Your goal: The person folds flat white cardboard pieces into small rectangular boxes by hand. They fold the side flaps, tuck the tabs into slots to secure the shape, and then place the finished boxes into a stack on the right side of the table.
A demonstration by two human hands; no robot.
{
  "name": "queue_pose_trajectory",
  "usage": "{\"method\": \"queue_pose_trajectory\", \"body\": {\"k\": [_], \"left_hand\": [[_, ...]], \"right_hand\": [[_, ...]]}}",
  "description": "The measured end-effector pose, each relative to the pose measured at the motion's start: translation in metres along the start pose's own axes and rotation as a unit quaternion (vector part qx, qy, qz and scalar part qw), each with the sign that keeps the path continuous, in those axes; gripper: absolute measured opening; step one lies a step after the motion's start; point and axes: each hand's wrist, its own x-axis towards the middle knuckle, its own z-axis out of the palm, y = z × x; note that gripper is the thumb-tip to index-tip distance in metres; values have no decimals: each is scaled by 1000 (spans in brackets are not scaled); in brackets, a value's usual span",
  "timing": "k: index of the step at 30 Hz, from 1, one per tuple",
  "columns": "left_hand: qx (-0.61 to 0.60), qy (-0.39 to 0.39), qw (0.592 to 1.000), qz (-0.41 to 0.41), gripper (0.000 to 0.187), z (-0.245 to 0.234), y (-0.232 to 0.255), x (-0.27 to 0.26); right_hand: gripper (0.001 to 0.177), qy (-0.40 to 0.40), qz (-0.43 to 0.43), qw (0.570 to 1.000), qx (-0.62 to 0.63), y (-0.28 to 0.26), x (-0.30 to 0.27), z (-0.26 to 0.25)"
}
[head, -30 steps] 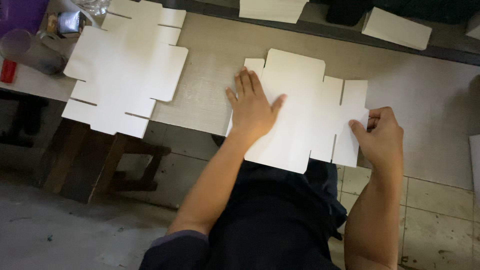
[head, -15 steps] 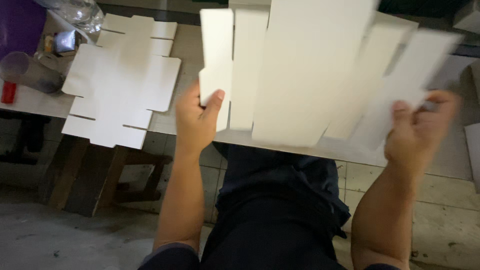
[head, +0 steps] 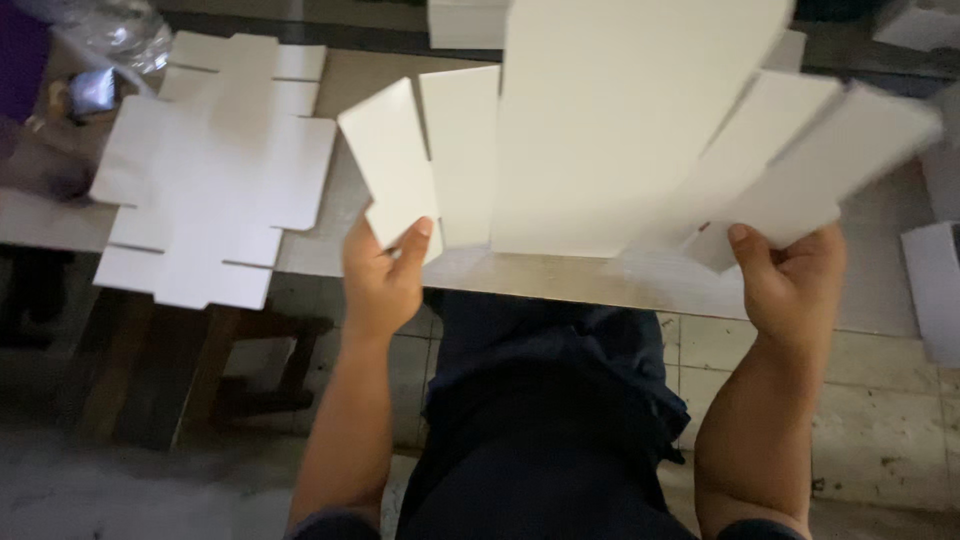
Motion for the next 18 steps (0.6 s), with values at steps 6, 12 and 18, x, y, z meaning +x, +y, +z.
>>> {"method": "queue_pose_trajectory", "body": {"k": [6, 12, 18], "left_hand": [[63, -65, 986, -142, 22, -14, 23, 21], [90, -143, 958, -231, 34, 6, -16, 7], [216, -165, 920, -282, 76, 12, 25, 16]], "right_hand": [[50, 44, 69, 995, -49, 10, -4, -8], [66, -71, 195, 978, 6, 8, -17, 10], [71, -92, 148, 937, -301, -10, -19, 19]]}}
